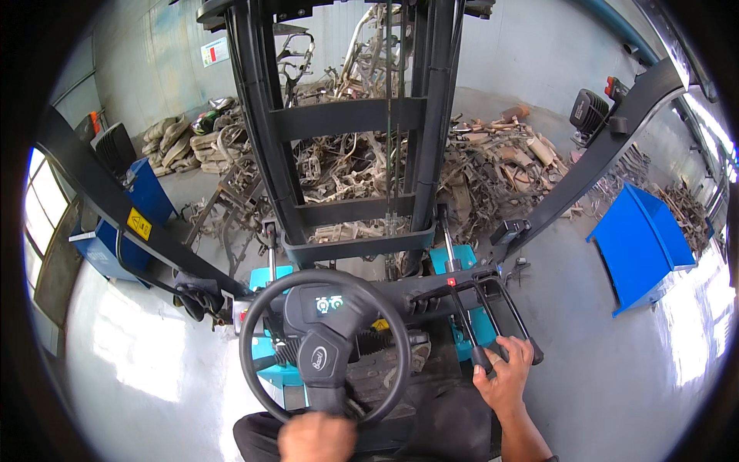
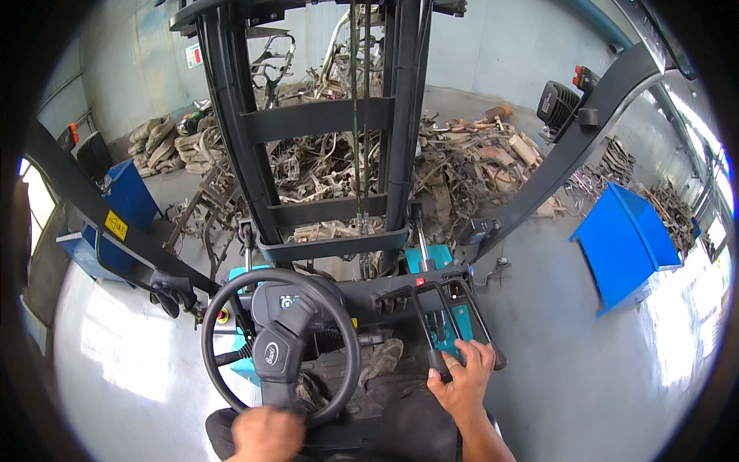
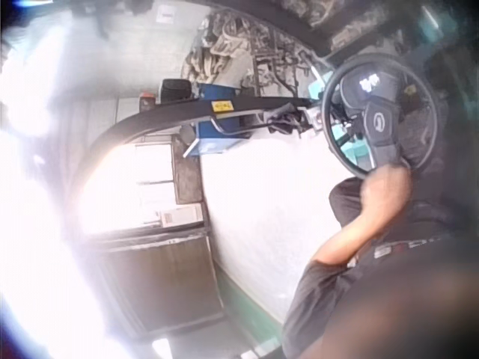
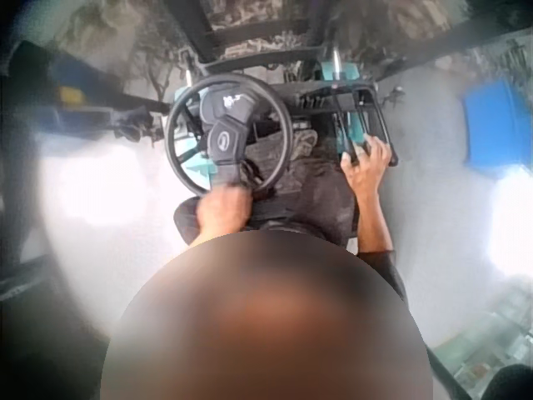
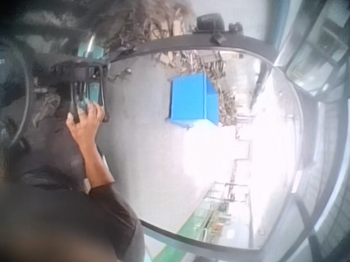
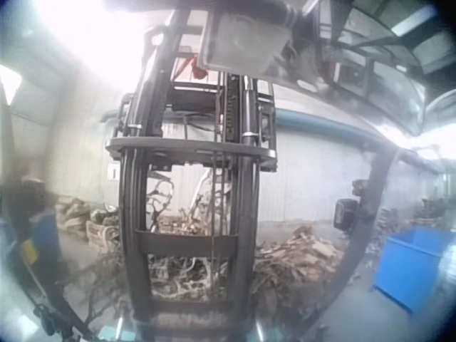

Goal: The person operates a forklift inside a warehouse, steering and using the controls to lift and lower a large pile of scrap metal. The forklift is maneuvered toward the scrap pile, the forks are raised to engage the material, and the load is lifted and repositioned within the facility.

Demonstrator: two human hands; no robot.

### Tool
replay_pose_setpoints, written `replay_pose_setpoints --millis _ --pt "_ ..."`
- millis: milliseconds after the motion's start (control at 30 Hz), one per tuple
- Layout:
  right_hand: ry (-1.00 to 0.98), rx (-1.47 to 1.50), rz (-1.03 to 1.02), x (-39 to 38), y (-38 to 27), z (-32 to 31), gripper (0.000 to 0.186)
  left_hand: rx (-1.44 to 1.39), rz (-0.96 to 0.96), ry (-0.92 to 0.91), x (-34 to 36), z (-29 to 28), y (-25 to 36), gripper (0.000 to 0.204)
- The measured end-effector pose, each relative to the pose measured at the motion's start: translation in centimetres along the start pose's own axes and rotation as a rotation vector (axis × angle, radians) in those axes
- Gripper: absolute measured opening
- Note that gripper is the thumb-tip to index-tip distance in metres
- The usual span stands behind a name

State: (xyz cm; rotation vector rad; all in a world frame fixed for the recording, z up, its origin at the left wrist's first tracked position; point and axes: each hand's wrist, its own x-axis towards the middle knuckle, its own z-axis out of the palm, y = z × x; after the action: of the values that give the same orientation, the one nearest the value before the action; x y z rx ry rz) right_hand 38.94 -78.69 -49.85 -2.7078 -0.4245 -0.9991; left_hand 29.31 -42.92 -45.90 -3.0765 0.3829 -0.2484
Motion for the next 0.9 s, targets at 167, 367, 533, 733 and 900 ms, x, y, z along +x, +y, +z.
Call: replay_pose_setpoints --millis 167,367,533,733,900 --pt "0.038 0.012 -0.041 -0.2 -1.0 -0.1 0.037 0.069 0.121 0.442 17.0 -2.4 0.5 0.019" --pt "0.027 0.006 -0.01 -0.5 -0.3 -0.5 0.04 -0.121 -0.408 0.604 7.5 -0.5 -11.3 0.018" --pt "-0.012 0.006 0.005 -0.6 0.0 -0.6 0.041 -0.099 -0.345 0.468 -3.6 3.7 -2.1 0.017" --pt "0.027 0.009 -0.005 -0.8 -0.9 -0.9 0.039 -0.082 0.207 0.553 6.2 -1.2 5.5 0.011" --pt "0.039 0.03 0.004 -1.4 -1.1 -0.8 0.037 0.02 -0.327 0.22 18.7 -4.3 -4.0 0.021"
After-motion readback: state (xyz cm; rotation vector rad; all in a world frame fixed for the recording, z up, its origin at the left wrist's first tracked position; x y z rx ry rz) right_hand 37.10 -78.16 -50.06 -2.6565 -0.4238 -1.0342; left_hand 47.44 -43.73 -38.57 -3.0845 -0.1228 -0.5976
